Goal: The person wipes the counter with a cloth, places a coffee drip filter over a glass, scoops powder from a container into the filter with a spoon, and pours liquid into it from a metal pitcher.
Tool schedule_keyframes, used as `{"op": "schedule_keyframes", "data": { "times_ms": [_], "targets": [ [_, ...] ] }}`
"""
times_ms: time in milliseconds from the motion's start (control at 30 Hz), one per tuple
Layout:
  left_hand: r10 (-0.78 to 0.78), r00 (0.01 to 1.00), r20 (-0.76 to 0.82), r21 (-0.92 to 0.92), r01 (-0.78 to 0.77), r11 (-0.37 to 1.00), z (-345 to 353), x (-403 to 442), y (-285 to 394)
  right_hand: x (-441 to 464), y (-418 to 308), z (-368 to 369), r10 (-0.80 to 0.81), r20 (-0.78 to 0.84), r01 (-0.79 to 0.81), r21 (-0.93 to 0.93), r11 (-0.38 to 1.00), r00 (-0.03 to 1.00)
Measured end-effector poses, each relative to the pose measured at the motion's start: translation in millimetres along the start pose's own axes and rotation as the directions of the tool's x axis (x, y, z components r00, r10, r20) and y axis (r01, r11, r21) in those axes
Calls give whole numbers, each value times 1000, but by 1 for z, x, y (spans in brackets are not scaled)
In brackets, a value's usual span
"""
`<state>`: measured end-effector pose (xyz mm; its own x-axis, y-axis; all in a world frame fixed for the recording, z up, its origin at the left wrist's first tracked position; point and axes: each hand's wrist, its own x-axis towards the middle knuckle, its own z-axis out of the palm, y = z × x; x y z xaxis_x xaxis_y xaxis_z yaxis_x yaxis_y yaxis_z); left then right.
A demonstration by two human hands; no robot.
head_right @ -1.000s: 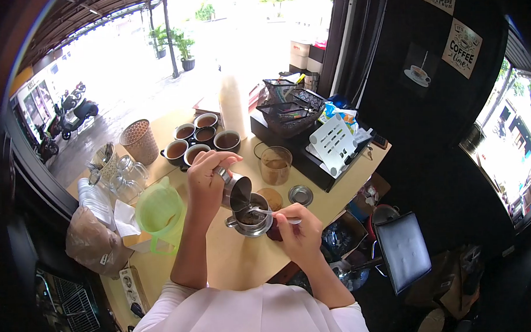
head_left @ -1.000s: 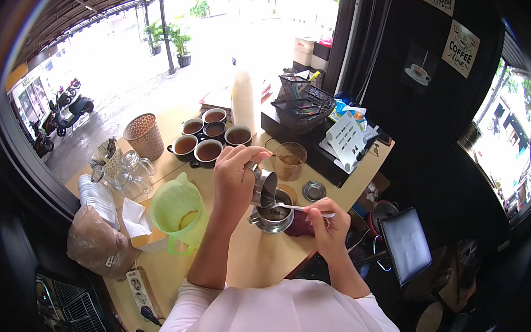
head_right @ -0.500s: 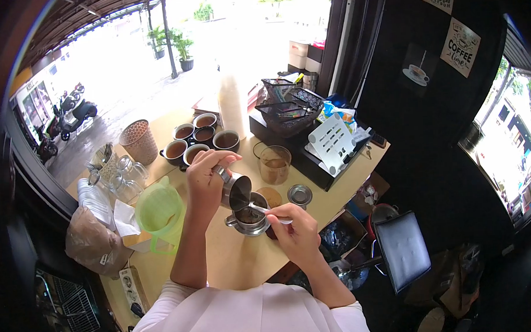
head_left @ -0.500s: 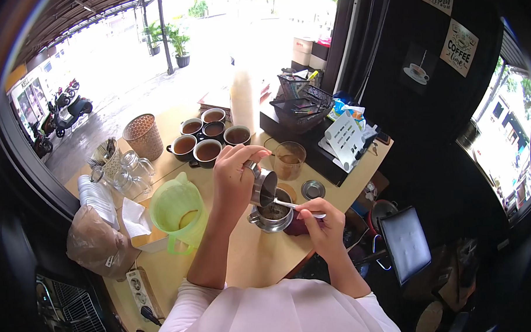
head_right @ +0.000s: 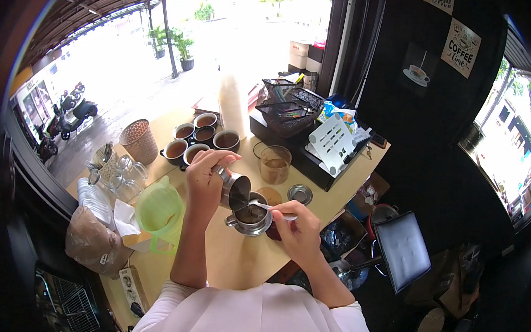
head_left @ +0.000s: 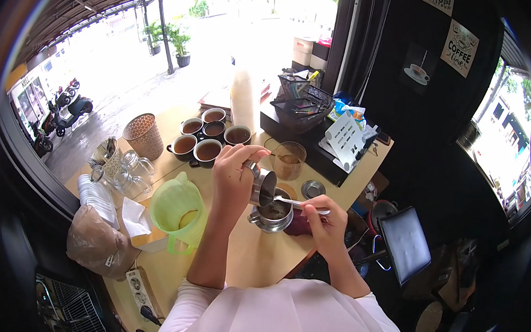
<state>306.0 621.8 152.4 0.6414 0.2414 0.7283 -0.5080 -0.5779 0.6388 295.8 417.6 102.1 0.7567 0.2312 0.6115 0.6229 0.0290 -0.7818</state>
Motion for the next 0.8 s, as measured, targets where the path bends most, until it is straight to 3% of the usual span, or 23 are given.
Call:
{"op": "schedule_keyframes", "data": {
  "times_ms": [67,167,367,467,567,800],
  "targets": [
    [-12,1000,-4,-10,12,1000,0,0,0,1,1,1,-41,54,46,-93,995,998],
    [-24,1000,-13,-22,24,999,0,0,1,-3,0,-2,93,2,-92,94,991,996],
    [-9,1000,-4,-1,9,1000,0,0,0,2,1,0,-73,52,79,-106,991,996],
    [-5,1000,1,8,5,1000,-1,0,2,-3,2,-3,-8,-10,8,-6,1000,1000],
    [9,1000,1,8,-9,1000,-1,0,2,0,5,0,-69,-84,65,-51,997,994],
    [22,1000,-1,45,-22,999,-3,1,2,8,-2,-1,-223,-65,202,-245,948,973]
  ]
}}
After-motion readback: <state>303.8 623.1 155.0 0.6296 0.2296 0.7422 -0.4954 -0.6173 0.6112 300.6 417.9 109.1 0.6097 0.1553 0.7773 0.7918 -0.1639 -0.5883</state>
